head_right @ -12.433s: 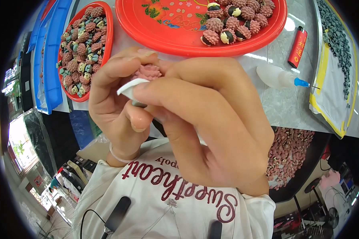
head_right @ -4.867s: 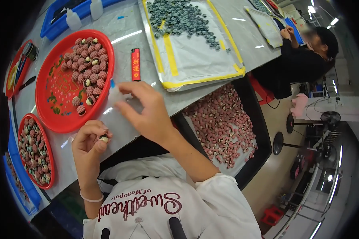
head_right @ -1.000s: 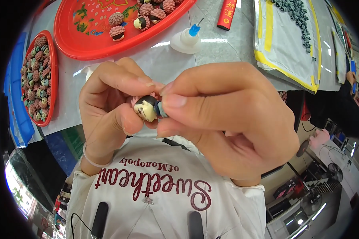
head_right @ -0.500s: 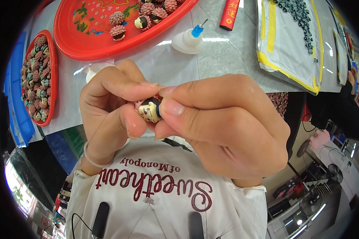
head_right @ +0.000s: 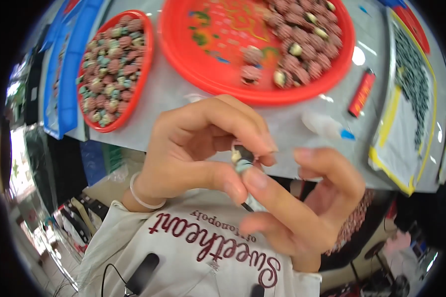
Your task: The person assembles small figurines by applying adhesive to the components with a dispenser bottle and joining the pieces together by hand, periodically sorting and placing the assembled figurines into trays and bins.
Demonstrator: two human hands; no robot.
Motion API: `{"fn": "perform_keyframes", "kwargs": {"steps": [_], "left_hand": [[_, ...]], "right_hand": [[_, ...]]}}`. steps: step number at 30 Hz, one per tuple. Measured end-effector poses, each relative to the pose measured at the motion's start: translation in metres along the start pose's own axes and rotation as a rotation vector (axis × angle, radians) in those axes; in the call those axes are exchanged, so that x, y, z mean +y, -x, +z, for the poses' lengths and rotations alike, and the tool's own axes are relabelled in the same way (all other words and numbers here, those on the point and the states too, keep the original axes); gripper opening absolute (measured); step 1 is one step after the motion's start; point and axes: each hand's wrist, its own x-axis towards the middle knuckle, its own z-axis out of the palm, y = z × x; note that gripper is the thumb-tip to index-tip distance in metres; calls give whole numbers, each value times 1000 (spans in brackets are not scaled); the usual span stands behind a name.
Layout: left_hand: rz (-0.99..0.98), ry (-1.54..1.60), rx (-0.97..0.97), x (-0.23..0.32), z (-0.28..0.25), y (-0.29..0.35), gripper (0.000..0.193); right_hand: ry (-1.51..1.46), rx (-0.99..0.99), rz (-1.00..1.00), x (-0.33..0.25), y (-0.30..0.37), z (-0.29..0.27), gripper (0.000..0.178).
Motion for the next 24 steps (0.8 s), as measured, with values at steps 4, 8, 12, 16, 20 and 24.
{"fn": "perform_keyframes", "kwargs": {"steps": [4, 8, 12, 16, 20, 24], "left_hand": [[289, -635, 317, 51, -43, 8, 25], [226, -1260, 629, 77, -81, 28, 22], [332, -1922, 448, 87, -98, 26, 18], [241, -1942, 590, 92, -101, 21, 21], [240, -1892, 592, 95, -101, 20, 24], [206, -1894, 672, 93, -104, 20, 27]], "right_hand": [[-108, 159, 155, -2, 0, -1, 41], [-145, 177, 276, 7, 0, -2, 39], [-174, 128, 244, 9, -5, 4, 33], [-158, 94, 289, 7, -5, 0, 25], [-145, 98, 276, 11, -1, -2, 17], [-199, 107, 344, 10, 2, 0, 14]]}}
